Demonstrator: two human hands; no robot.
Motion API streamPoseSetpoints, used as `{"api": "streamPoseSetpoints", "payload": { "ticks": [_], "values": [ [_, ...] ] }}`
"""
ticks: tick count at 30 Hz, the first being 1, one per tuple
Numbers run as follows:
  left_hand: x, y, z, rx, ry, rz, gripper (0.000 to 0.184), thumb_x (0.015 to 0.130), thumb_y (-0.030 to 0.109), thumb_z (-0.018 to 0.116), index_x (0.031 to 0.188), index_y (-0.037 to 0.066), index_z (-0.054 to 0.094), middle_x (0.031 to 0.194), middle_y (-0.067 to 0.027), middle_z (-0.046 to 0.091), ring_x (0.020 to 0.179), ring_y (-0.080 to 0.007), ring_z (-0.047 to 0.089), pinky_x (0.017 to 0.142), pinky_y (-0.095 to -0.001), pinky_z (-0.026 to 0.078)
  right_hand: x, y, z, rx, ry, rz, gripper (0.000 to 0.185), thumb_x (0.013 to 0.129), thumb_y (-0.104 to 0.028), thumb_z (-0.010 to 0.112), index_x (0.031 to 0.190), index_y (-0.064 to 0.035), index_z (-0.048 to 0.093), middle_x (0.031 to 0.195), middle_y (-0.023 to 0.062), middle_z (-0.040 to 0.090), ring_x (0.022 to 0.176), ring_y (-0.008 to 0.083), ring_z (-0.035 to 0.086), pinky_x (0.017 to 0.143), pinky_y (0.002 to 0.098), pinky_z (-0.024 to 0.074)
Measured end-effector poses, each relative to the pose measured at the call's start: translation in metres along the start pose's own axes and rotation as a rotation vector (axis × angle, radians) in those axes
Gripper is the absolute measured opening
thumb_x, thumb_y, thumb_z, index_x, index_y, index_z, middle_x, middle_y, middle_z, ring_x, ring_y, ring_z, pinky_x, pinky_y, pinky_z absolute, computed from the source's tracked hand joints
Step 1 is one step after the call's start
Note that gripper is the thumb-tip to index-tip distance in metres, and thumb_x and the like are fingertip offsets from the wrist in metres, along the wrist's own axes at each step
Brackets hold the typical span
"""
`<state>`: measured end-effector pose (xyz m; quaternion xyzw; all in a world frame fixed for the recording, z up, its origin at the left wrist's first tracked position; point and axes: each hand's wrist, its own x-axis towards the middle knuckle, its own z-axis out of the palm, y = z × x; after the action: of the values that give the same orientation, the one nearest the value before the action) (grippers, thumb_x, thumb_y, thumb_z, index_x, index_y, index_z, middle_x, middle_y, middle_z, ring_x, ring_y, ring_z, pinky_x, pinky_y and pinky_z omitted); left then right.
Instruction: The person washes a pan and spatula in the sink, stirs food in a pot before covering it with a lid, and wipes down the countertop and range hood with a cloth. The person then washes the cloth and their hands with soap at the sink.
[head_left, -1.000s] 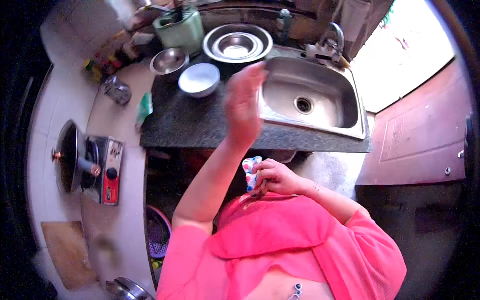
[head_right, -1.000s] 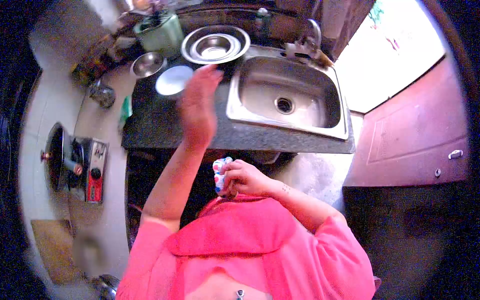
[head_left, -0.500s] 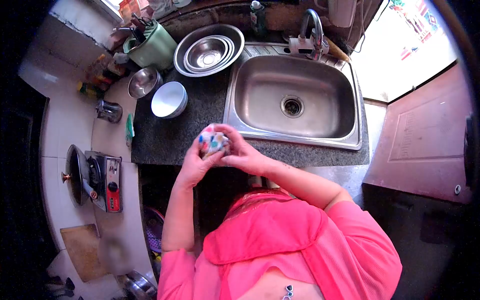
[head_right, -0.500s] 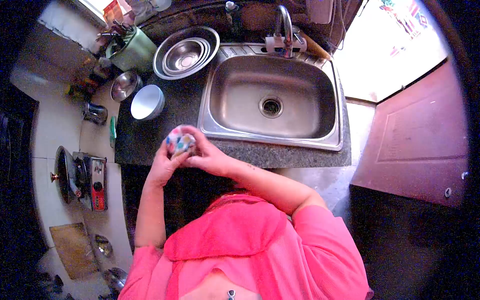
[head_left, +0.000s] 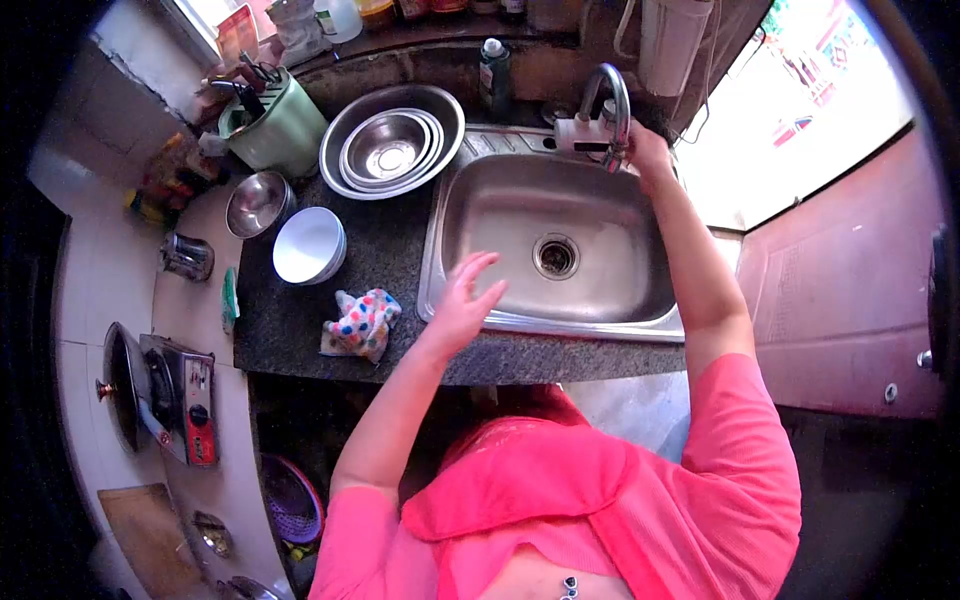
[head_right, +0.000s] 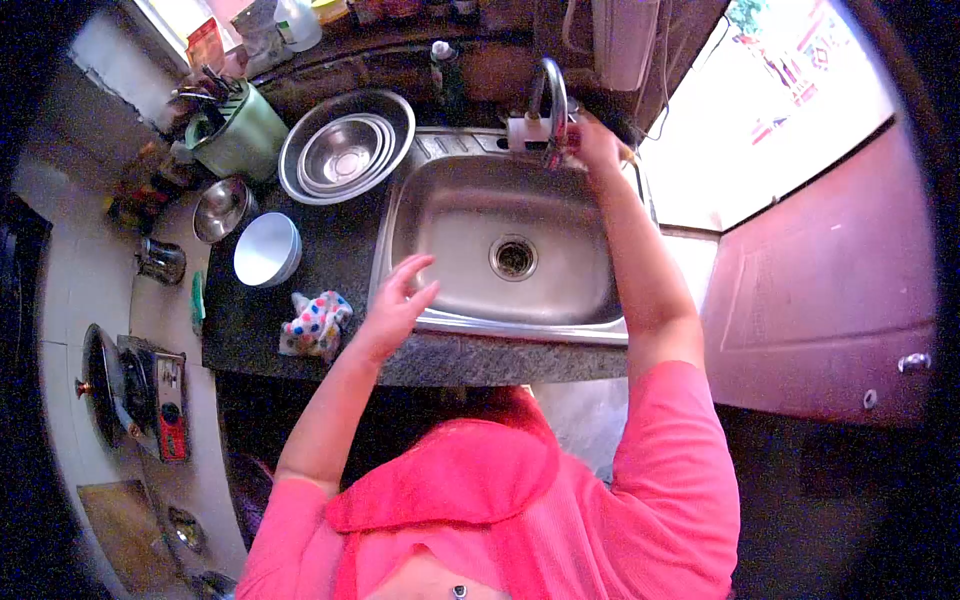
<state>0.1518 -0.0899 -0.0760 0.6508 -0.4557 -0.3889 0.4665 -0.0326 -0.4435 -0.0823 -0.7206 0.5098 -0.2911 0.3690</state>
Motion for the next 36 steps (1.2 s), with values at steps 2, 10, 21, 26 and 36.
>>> {"api": "streamPoseSetpoints", "payload": {
  "ticks": [2, 10, 21, 26, 36],
  "values": [
    [0.03, 0.01, 0.039, -0.424, -0.039, -0.127, 0.047, 0.081, 0.028, 0.056, 0.12, 0.006, 0.044, 0.129, -0.0088, 0.036, 0.116, -0.0214, 0.035, 0.096, -0.0336, 0.028, 0.036, 0.031, -0.007, 0.293, 0.157, 0.125, 0.03, 0.086, -0.026, 0.042, 0.086, -0.0022, 0.061, 0.071, 0.0052, 0.057, 0.062, 0.0133, 0.052, 0.06, 0.0262, 0.0435],
    [0.172, -0.011, 0.168, -1.011, 0.221, -0.414, 0.028, 0.088, 0.03, 0.044, 0.102, 0.008, 0.052, 0.101, -0.0072, 0.055, 0.092, -0.0174, 0.051, 0.078, -0.0293, 0.04, -0.09, 0.053, 0.075, 1.723, -0.535, 0.603, 0.018, 0.083, -0.019, 0.048, 0.087, -0.0032, 0.054, 0.082, 0.0113, 0.061, 0.078, 0.0247, 0.058, 0.07, 0.0361, 0.0474],
    [0.192, 0.021, 0.166, -0.957, 0.488, -0.885, 0.042, 0.083, 0.047, 0.044, 0.096, 0.008, 0.052, 0.088, -0.0092, 0.057, 0.08, -0.0232, 0.052, 0.071, -0.0419, 0.042, -0.131, 0.012, 0.072, 0.809, -0.381, 0.149, 0.057, 0.087, -0.046, 0.038, 0.124, -0.0021, 0.04, 0.112, 0.0124, 0.052, 0.102, 0.0212, 0.048, 0.088, 0.0335, 0.0361],
    [0.214, -0.046, 0.207, -1.099, 0.376, -0.72, 0.034, 0.084, 0.041, 0.046, 0.093, 0.008, 0.05, 0.083, -0.0088, 0.054, 0.078, -0.0235, 0.049, 0.069, -0.041, 0.042, -0.099, 0.045, 0.08, 0.972, -0.462, 0.626, 0.064, 0.083, -0.056, 0.038, 0.116, -0.0026, 0.048, 0.108, 0.009, 0.053, 0.097, 0.02, 0.05, 0.085, 0.0311, 0.0374],
    [0.199, -0.06, 0.194, -0.129, 0.717, -0.313, 0.011, 0.079, 0.021, 0.049, 0.084, 0.011, 0.051, 0.07, -0.0075, 0.053, 0.064, -0.0247, 0.05, 0.06, -0.0367, 0.042, -0.133, 0.015, 0.076, 1.266, -0.298, 0.584, 0.037, 0.085, -0.031, 0.05, 0.107, -0.0012, 0.051, 0.102, 0.0087, 0.055, 0.09, 0.0181, 0.052, 0.078, 0.0296, 0.0423]
  ]
}}
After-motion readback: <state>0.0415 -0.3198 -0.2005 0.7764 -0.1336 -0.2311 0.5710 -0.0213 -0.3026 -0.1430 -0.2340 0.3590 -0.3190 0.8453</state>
